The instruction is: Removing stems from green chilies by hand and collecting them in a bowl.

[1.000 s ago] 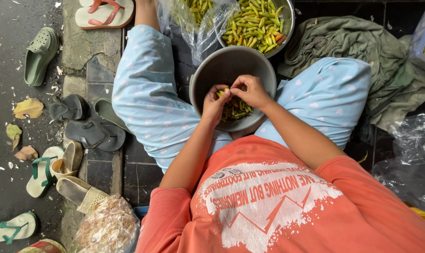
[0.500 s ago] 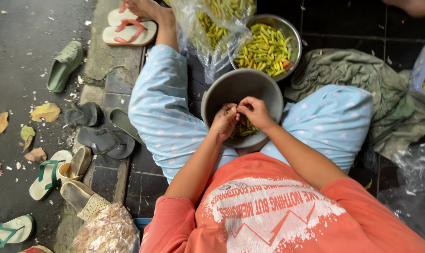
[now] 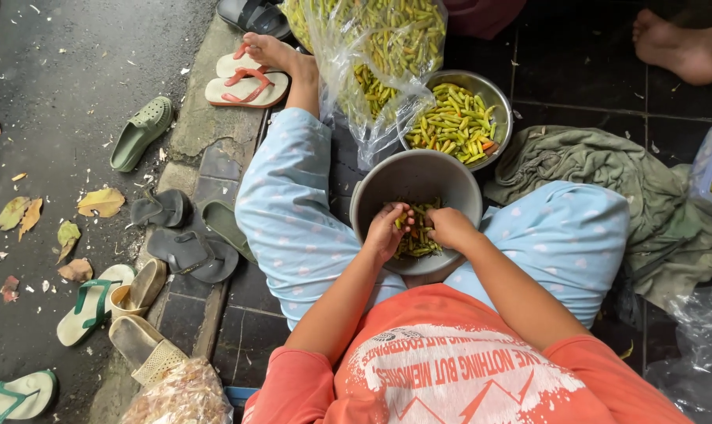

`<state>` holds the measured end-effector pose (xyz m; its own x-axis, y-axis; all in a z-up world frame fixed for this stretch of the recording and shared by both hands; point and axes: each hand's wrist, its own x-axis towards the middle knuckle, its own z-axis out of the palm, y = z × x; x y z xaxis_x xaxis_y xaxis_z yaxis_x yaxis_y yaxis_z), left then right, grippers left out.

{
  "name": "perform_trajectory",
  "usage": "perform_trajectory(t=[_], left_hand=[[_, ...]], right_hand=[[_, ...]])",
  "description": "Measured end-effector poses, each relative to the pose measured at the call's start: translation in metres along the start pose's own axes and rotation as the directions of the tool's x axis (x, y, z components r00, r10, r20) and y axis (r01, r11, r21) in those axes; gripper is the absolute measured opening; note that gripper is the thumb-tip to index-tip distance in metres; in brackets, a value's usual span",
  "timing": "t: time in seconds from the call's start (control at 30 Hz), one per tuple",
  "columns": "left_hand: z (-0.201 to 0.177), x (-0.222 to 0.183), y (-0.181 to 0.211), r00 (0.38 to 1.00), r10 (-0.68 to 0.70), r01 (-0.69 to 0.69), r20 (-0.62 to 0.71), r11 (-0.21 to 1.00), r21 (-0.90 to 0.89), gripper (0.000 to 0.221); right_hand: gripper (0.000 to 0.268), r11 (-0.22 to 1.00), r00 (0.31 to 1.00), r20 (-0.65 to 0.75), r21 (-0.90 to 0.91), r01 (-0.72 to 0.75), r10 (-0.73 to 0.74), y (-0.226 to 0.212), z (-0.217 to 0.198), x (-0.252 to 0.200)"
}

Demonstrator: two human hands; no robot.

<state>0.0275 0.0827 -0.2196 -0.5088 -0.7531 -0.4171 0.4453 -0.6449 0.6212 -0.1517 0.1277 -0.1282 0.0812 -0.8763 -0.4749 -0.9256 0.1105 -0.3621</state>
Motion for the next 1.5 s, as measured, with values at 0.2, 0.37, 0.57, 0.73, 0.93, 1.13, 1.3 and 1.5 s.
perform_trajectory(t=[0.2,0.37,0.57,0.73,0.93,1.13,1.3,1.5], left_hand=[[-0.003,-0.001,-0.007,0.991,0.103,-0.083,-0.080,0.972,0.220,0.025],[0.011,-0.016,0.002,0.979,0.179,-0.138,-0.096,0.932,0.334,0.041],[0.002,0.000,-0.009,0.992,0.099,-0.088,-0.073,0.987,0.132,0.038],[-0.005,0.006,-0.013,0.999,0.018,-0.015,-0.031,0.995,0.097,0.026],[-0.014,0.008,-0.023,0.999,0.019,-0.013,-0.031,0.981,0.195,0.016],[0.003,-0.007,-0.002,0.995,0.082,-0.070,-0.059,0.980,0.184,0.018],[-0.006,-0.001,0.008,0.986,0.090,-0.084,-0.140,0.995,0.049,0.021],[-0.009,-0.001,0.000,0.975,0.107,-0.095,-0.193,0.993,0.073,0.014]], right_hand=[[0.021,0.989,0.960,-0.255,0.063,0.136,-0.116,-0.003,-0.006,-0.003],[0.011,0.885,0.841,-0.502,0.275,0.376,-0.201,-0.017,-0.002,-0.005],[0.013,0.531,0.847,-0.531,0.719,0.448,0.003,-0.016,0.011,0.010],[0.006,0.658,0.747,-0.664,0.546,0.518,-0.036,-0.007,0.022,0.022],[0.006,0.215,0.943,-0.330,0.925,0.312,0.052,0.013,0.054,0.037],[0.014,0.445,0.867,-0.493,0.794,0.413,0.073,0.025,0.020,0.033],[0.037,0.911,0.774,-0.621,0.242,0.335,-0.119,0.030,0.010,0.030],[0.029,0.992,0.935,-0.350,0.091,0.086,-0.049,0.014,0.020,0.037]])
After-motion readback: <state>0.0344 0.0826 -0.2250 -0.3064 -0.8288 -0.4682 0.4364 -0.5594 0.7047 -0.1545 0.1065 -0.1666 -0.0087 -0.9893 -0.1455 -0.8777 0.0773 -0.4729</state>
